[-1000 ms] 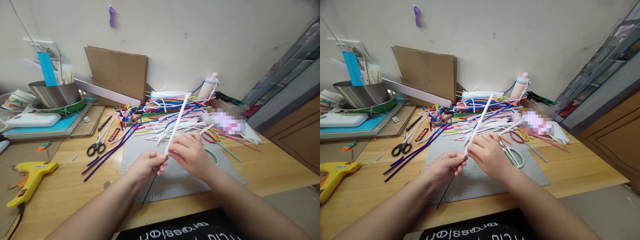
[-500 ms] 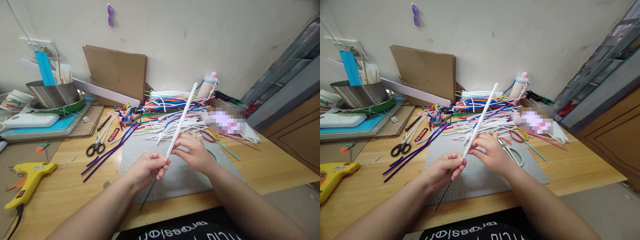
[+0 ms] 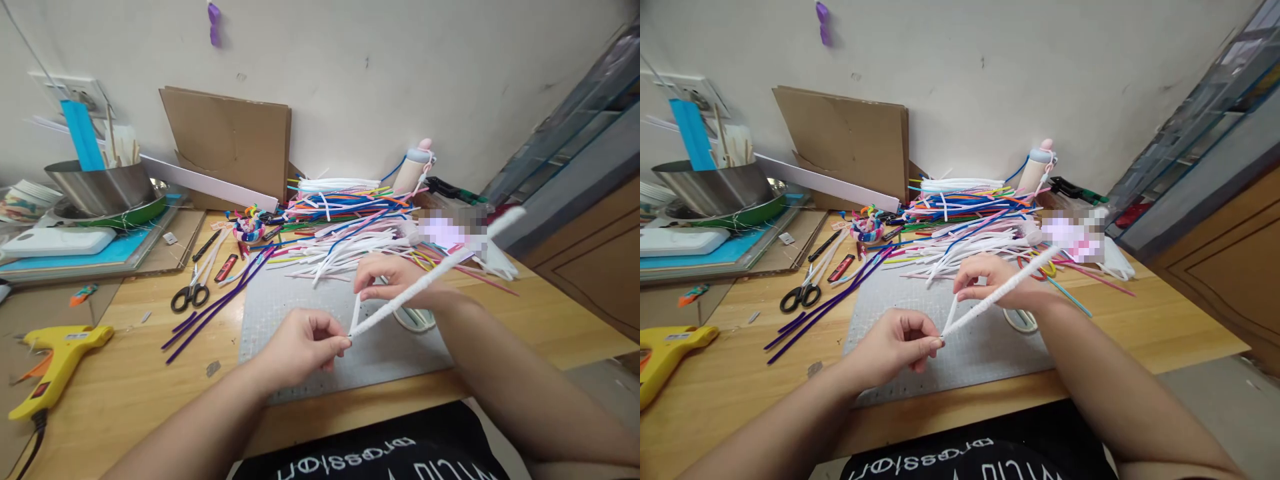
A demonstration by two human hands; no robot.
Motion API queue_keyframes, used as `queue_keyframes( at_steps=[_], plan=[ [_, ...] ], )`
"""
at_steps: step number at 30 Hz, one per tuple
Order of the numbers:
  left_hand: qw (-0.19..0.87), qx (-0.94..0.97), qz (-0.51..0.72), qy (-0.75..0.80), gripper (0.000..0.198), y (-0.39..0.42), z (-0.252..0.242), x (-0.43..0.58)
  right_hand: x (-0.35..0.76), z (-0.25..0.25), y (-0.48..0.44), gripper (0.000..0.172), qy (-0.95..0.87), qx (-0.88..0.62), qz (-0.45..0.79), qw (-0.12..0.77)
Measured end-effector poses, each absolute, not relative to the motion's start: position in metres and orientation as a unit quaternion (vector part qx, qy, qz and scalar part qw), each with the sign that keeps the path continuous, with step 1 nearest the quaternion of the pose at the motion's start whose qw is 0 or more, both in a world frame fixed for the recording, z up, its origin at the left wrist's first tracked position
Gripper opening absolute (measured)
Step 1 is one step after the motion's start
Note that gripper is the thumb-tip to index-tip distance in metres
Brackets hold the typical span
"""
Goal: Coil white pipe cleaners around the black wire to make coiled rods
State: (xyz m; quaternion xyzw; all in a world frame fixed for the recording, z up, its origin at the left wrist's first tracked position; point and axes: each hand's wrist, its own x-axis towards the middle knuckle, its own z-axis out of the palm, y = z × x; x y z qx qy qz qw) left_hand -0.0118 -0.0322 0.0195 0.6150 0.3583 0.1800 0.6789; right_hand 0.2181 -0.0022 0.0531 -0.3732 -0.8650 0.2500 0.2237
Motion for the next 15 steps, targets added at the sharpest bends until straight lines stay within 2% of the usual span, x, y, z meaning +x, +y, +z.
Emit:
queue_keyframes(
  at_steps=[4,8,10,15],
  plan=[
    [0.546,0.739,0.172,0.355,0.018,-0.033,0.021,-0.013,0.246,0.072,0.012,0.019,-0.826,-0.428,0.345,0.127],
    [0.369,0.855,0.183,0.316,0.016,-0.033,0.018,-0.015,0.282,0.095,0.018,0.022,-0.762,-0.515,0.369,0.134],
    [0.325,0.879,0.182,0.298,0.017,-0.033,0.014,-0.015,0.297,0.108,0.019,0.031,-0.747,-0.537,0.378,0.105],
    [0.274,0.897,0.174,0.301,0.019,-0.033,0.006,-0.015,0.298,0.134,0.014,0.037,-0.711,-0.571,0.401,-0.082]
  ],
)
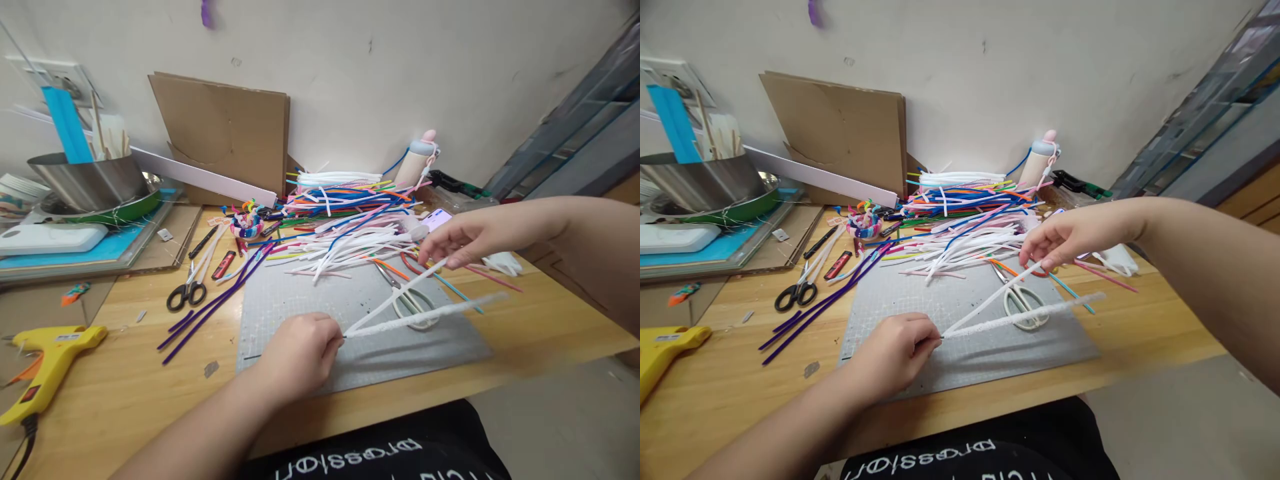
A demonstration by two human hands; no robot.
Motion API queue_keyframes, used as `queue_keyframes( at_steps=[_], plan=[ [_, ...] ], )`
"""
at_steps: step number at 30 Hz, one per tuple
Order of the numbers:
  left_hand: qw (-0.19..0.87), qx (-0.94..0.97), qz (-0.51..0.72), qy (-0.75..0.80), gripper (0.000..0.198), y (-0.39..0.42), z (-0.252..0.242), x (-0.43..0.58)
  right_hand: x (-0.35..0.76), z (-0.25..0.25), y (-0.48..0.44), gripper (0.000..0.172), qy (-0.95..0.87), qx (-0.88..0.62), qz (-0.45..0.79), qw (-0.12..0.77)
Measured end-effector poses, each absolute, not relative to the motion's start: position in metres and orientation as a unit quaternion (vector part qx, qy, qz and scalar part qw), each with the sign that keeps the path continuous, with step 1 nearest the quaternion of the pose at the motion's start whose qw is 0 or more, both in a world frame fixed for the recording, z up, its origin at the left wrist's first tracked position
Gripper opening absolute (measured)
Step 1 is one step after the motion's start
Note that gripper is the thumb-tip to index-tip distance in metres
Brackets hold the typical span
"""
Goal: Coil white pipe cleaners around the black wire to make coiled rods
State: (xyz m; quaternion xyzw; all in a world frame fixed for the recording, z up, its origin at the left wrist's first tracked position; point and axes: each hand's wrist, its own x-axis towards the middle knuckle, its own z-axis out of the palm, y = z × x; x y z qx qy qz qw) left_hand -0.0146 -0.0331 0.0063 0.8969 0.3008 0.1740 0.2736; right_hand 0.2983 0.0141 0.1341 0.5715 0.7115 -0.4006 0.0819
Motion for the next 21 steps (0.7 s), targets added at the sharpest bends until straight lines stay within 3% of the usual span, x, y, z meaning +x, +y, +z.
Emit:
queue_keyframes(
  at_steps=[4,9,12,16,21],
  plan=[
    [0.254,0.903,0.160,0.308,0.020,-0.034,0.006,-0.013,0.254,0.128,-0.004,0.032,0.778,0.546,-0.285,0.125],
    [0.247,0.904,0.164,0.307,0.019,-0.034,0.005,-0.013,0.185,0.092,-0.032,0.023,0.856,0.500,-0.111,0.069],
    [0.247,0.903,0.186,0.300,0.019,-0.034,0.005,-0.013,0.164,0.077,-0.037,0.010,0.872,0.473,-0.111,0.064],
    [0.246,0.902,0.189,0.301,0.020,-0.034,0.004,-0.013,0.157,0.072,-0.033,0.017,0.876,0.463,-0.124,0.057],
    [0.272,0.879,0.213,0.329,0.019,-0.034,0.002,-0.014,0.149,0.071,-0.039,0.010,0.862,0.498,-0.052,0.078]
  ],
)
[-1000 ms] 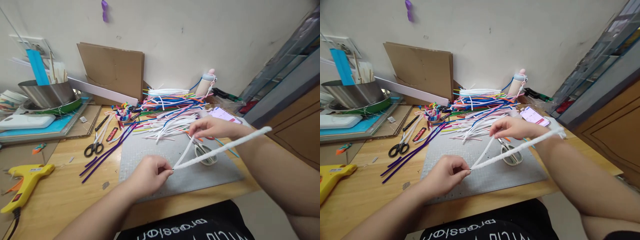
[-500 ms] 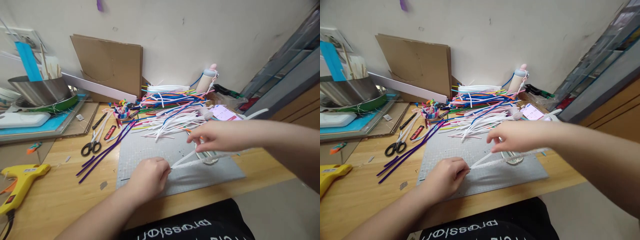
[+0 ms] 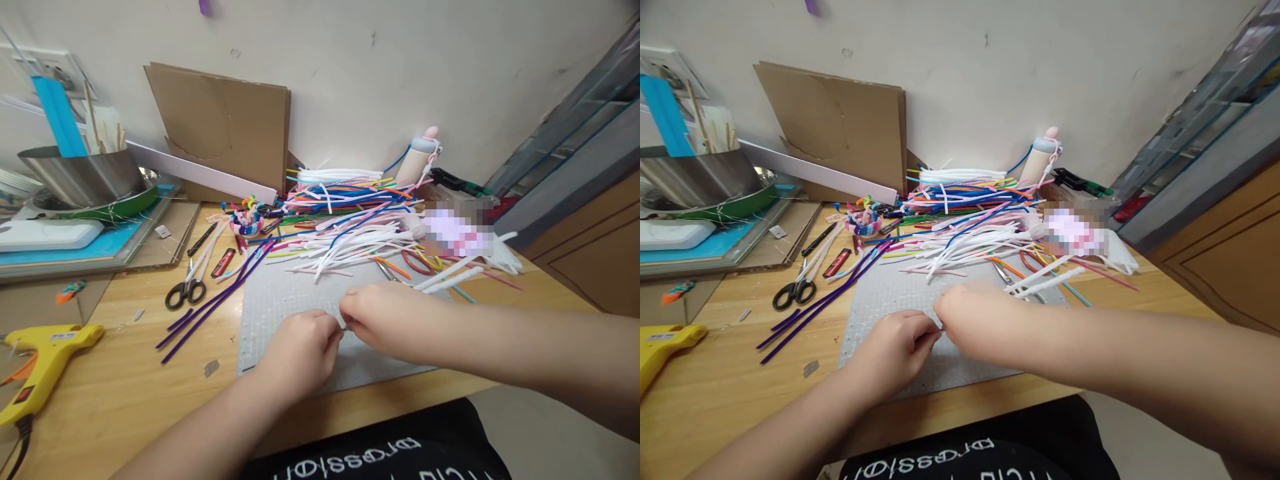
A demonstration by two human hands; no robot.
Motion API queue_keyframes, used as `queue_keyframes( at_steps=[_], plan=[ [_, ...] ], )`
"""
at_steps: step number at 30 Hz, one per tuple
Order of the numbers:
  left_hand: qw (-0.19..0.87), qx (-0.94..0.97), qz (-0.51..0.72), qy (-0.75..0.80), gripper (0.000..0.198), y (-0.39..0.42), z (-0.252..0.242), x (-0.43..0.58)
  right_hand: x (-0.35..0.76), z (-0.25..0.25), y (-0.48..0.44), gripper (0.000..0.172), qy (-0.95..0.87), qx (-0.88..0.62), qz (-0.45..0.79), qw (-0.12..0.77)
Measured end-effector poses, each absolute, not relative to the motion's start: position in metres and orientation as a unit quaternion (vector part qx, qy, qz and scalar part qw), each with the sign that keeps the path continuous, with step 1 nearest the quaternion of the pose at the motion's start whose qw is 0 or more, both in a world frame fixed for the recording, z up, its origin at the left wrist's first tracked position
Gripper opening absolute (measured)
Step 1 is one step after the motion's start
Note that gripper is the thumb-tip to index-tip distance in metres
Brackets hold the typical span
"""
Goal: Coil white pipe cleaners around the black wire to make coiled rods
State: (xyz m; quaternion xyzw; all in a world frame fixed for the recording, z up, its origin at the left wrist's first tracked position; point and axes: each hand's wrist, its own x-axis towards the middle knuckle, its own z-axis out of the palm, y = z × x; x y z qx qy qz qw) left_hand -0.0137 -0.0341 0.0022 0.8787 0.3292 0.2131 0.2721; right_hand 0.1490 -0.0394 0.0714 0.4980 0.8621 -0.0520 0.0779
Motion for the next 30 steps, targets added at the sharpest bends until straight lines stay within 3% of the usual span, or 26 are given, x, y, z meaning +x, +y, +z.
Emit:
queue_keyframes(
  at_steps=[5,8,14,19,25,30],
  plan=[
    [0.329,0.814,0.253,0.406,0.017,-0.032,0.007,-0.013,0.148,0.071,-0.055,0.007,0.849,0.525,0.011,0.056],
    [0.405,0.754,0.267,0.444,0.017,-0.032,0.013,-0.012,0.154,0.069,-0.064,0.008,0.834,0.551,-0.014,-0.021],
    [0.590,0.578,0.287,0.486,0.019,-0.032,0.022,-0.010,0.162,0.052,-0.070,0.014,0.762,0.572,-0.232,-0.197],
    [0.724,0.483,0.297,0.392,0.023,-0.029,0.024,-0.013,0.169,0.045,-0.058,0.014,0.684,0.534,-0.415,-0.273],
    [0.855,0.377,0.256,0.247,0.017,-0.029,0.027,-0.021,0.171,0.056,-0.042,0.015,0.704,0.463,-0.472,-0.261],
    [0.866,0.428,0.157,0.205,0.015,-0.029,0.027,-0.028,0.176,0.079,-0.021,0.011,0.768,0.400,-0.483,-0.130]
  ],
)
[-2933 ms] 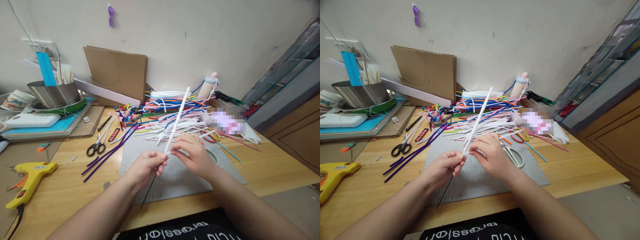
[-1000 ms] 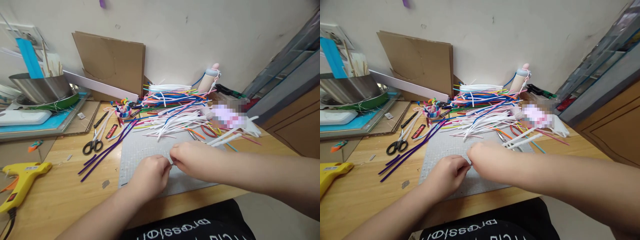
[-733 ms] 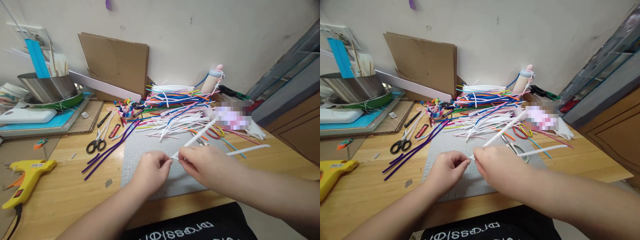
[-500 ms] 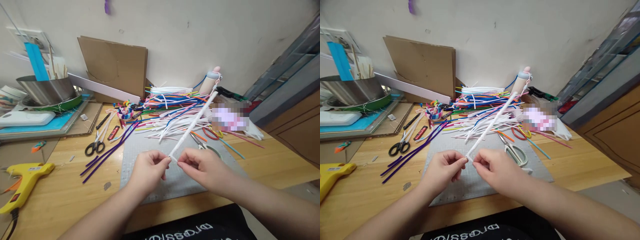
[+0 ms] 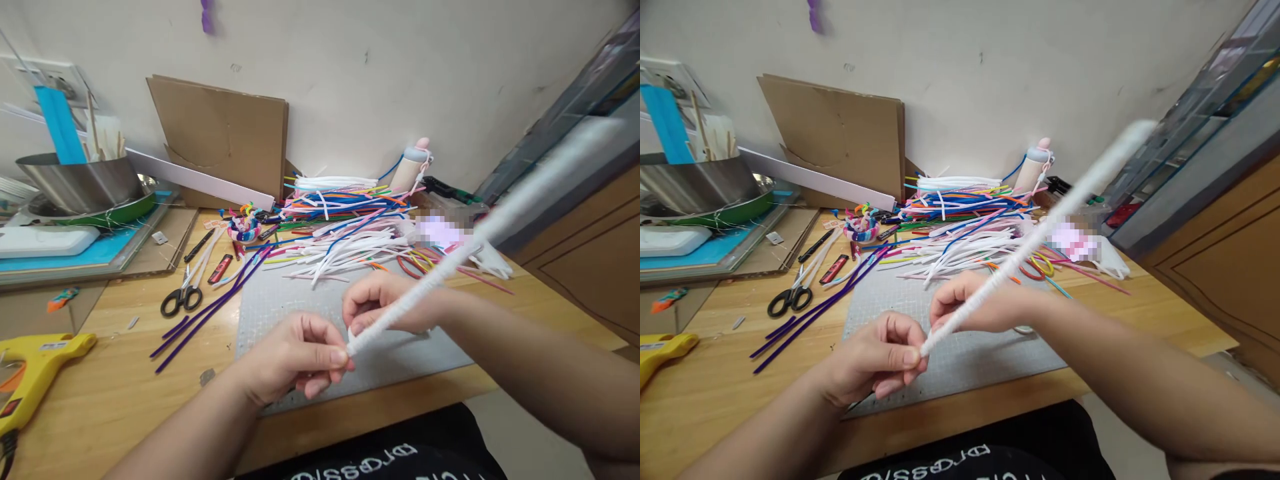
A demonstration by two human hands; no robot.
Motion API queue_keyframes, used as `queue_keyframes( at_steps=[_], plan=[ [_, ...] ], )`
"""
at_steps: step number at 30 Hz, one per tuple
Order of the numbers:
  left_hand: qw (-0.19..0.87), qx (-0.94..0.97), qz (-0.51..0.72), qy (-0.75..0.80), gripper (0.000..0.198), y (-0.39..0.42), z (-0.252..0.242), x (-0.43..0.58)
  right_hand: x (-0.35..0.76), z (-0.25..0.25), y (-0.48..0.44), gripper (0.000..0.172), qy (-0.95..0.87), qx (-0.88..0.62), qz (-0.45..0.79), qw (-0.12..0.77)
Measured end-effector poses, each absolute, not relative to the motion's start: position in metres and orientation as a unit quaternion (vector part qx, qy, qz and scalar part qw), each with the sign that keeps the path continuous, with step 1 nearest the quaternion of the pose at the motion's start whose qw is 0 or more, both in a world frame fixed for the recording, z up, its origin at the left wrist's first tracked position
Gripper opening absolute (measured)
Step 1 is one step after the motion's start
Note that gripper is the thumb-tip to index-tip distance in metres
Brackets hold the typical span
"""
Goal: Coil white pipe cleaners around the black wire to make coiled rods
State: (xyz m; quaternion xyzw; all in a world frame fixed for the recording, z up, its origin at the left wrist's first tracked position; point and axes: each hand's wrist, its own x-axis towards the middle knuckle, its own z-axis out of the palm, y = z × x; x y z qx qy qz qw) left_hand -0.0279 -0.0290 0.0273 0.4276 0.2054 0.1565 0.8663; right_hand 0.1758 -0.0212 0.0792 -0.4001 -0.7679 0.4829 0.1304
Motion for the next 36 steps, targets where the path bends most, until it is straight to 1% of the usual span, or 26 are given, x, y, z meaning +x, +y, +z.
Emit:
queue_keyframes(
  at_steps=[2,4,6,7,10,12,15,17,19,22,25,27,29,32,34,36],
  plan=[
    [0.840,0.484,0.109,0.219,0.014,-0.028,0.027,-0.029,0.180,0.092,-0.012,0.013,-0.777,-0.367,0.511,0.036],
    [0.801,0.544,0.077,0.237,0.015,-0.028,0.029,-0.030,0.183,0.104,-0.007,0.012,-0.776,-0.353,0.522,-0.031],
    [0.726,0.636,0.077,0.249,0.014,-0.028,0.031,-0.029,0.183,0.115,-0.006,0.010,-0.769,-0.349,0.529,-0.079],
    [0.668,0.696,0.087,0.249,0.013,-0.028,0.032,-0.029,0.181,0.118,-0.007,0.010,-0.765,-0.353,0.530,-0.098],
    [0.450,0.853,0.133,0.229,0.015,-0.028,0.032,-0.027,0.173,0.124,-0.013,0.014,-0.760,-0.412,0.486,-0.127],
    [0.355,0.896,0.145,0.224,0.016,-0.028,0.028,-0.026,0.166,0.123,-0.017,0.015,-0.749,-0.486,0.426,-0.149],
    [0.290,0.913,0.139,0.253,0.019,-0.029,0.021,-0.024,0.157,0.118,-0.020,0.022,-0.721,-0.558,0.370,-0.179],
    [0.265,0.911,0.137,0.285,0.019,-0.028,0.018,-0.022,0.155,0.113,-0.021,0.025,-0.724,-0.567,0.354,-0.174],
    [0.254,0.904,0.143,0.314,0.019,-0.028,0.015,-0.021,0.156,0.108,-0.024,0.024,-0.735,-0.569,0.334,-0.156],
    [0.263,0.882,0.170,0.353,0.018,-0.027,0.013,-0.020,0.156,0.102,-0.034,0.021,-0.759,-0.579,0.276,-0.113],
    [0.291,0.841,0.210,0.406,0.018,-0.026,0.014,-0.018,0.155,0.096,-0.048,0.018,-0.794,-0.579,0.176,-0.063],
    [0.339,0.797,0.239,0.439,0.018,-0.026,0.016,-0.017,0.154,0.092,-0.058,0.017,-0.813,-0.569,0.116,-0.045],
    [0.432,0.723,0.265,0.469,0.019,-0.026,0.018,-0.015,0.155,0.086,-0.065,0.018,-0.826,-0.555,0.086,-0.032],
    [0.607,0.578,0.286,0.464,0.022,-0.024,0.020,-0.015,0.160,0.075,-0.070,0.022,-0.838,-0.536,0.100,0.030],
    [0.697,0.503,0.296,0.417,0.023,-0.023,0.022,-0.015,0.166,0.064,-0.066,0.023,-0.829,-0.525,0.164,0.100],
    [0.757,0.451,0.302,0.364,0.024,-0.022,0.023,-0.017,0.173,0.053,-0.058,0.022,-0.801,-0.511,0.257,0.177]
  ],
)
